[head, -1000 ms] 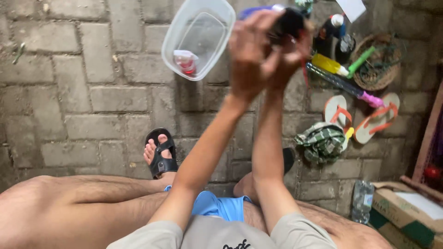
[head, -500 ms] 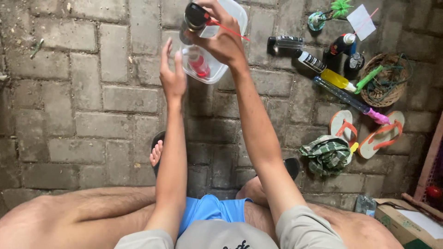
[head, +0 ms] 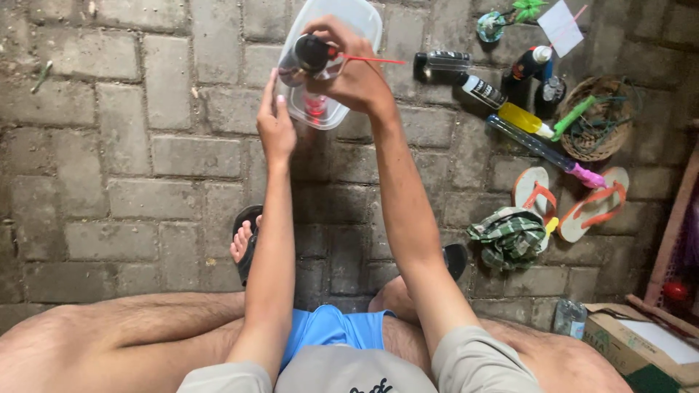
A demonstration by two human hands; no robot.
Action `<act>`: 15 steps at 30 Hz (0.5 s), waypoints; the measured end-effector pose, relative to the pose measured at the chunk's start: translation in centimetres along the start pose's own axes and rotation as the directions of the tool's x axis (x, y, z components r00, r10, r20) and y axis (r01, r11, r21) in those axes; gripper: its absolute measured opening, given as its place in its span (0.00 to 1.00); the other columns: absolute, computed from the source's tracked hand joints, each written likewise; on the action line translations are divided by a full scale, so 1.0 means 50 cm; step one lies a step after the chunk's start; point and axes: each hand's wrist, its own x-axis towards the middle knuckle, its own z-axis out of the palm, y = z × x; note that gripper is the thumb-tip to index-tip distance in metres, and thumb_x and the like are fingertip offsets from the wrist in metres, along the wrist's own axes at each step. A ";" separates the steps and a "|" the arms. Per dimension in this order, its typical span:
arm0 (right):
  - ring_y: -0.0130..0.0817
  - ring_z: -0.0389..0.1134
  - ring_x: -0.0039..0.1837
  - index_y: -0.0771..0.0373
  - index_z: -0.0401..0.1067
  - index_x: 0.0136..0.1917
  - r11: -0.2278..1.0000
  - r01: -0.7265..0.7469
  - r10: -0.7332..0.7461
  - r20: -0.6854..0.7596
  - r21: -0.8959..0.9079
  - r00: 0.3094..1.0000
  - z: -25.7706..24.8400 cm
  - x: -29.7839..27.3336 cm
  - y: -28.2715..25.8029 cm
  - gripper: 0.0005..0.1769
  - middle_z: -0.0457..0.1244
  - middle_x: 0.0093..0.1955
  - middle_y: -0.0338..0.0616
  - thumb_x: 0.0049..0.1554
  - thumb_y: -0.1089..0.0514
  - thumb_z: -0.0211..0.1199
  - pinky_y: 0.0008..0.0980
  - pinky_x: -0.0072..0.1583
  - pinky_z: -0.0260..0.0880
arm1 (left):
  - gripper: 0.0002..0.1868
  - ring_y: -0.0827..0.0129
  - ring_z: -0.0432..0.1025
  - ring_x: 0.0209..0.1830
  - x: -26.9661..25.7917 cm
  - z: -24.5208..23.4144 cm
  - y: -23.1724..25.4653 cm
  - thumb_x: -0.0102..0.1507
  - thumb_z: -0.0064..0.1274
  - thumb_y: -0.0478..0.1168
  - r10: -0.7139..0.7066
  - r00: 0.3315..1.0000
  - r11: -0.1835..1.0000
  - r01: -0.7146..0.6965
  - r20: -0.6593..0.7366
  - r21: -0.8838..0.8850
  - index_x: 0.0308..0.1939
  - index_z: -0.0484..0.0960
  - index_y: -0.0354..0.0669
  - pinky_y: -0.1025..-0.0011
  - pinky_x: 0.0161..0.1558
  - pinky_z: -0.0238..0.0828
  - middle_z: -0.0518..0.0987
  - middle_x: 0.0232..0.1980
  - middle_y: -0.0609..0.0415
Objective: Organizing various bottles, containers, and miscellaneous items into a plastic bin on the floor.
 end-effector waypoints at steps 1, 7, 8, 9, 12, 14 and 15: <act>0.30 0.76 0.58 0.58 0.70 0.62 1.000 -0.003 0.003 -0.005 -0.007 1.000 0.000 -0.002 0.000 0.32 0.73 0.54 0.41 0.47 0.62 0.80 0.31 0.60 0.78 | 0.25 0.61 0.65 0.78 0.001 0.002 0.004 0.72 0.37 0.28 0.000 1.000 1.000 0.000 0.007 -0.005 0.74 0.68 0.35 0.66 0.77 0.58 0.71 0.76 0.44; 0.33 0.74 0.62 0.59 0.71 0.62 0.998 -0.043 0.042 0.035 0.040 0.999 0.004 -0.014 0.001 0.32 0.72 0.57 0.43 0.45 0.64 0.77 0.33 0.64 0.77 | 0.24 0.58 0.65 0.76 -0.004 0.015 0.031 0.71 0.38 0.29 0.064 0.998 0.993 -0.060 -0.029 0.102 0.72 0.72 0.37 0.63 0.75 0.60 0.71 0.74 0.42; 0.33 0.74 0.62 0.58 0.72 0.62 0.997 -0.056 0.052 0.077 0.044 0.996 0.006 -0.015 0.005 0.31 0.72 0.57 0.43 0.45 0.63 0.77 0.33 0.65 0.76 | 0.22 0.58 0.66 0.75 -0.006 0.020 0.041 0.73 0.37 0.32 0.118 0.992 0.976 -0.107 -0.052 0.190 0.70 0.74 0.37 0.62 0.75 0.60 0.73 0.73 0.42; 0.33 0.74 0.62 0.58 0.72 0.62 0.996 -0.068 0.062 0.122 0.051 0.991 0.013 -0.015 0.007 0.30 0.72 0.57 0.44 0.46 0.62 0.77 0.34 0.65 0.75 | 0.21 0.57 0.67 0.74 -0.010 0.020 0.051 0.74 0.37 0.35 0.174 0.982 0.948 -0.147 -0.071 0.282 0.68 0.76 0.36 0.61 0.74 0.60 0.74 0.71 0.42; 0.34 0.72 0.64 0.58 0.72 0.63 0.999 -0.050 0.046 0.199 0.015 0.979 0.031 -0.022 0.027 0.31 0.71 0.60 0.46 0.47 0.61 0.75 0.35 0.67 0.71 | 0.23 0.59 0.72 0.70 -0.019 0.043 0.089 0.77 0.32 0.43 0.161 0.979 0.973 -0.136 -0.125 0.184 0.66 0.77 0.35 0.62 0.72 0.65 0.78 0.67 0.45; 0.35 0.71 0.65 0.57 0.71 0.65 0.998 -0.064 0.058 0.239 0.018 0.969 0.049 -0.026 0.062 0.32 0.69 0.61 0.48 0.47 0.61 0.74 0.35 0.68 0.71 | 0.24 0.59 0.73 0.69 -0.027 0.043 0.079 0.77 0.31 0.46 0.145 0.979 0.985 -0.129 -0.141 0.114 0.67 0.75 0.35 0.62 0.71 0.66 0.78 0.66 0.44; 0.36 0.69 0.66 0.57 0.70 0.67 0.997 -0.075 0.068 0.275 0.015 0.959 0.054 -0.029 0.080 0.33 0.68 0.63 0.49 0.48 0.61 0.73 0.35 0.69 0.70 | 0.26 0.58 0.73 0.67 -0.029 0.046 0.074 0.76 0.31 0.48 0.132 0.979 0.991 -0.127 -0.157 0.039 0.67 0.73 0.34 0.63 0.70 0.68 0.78 0.66 0.43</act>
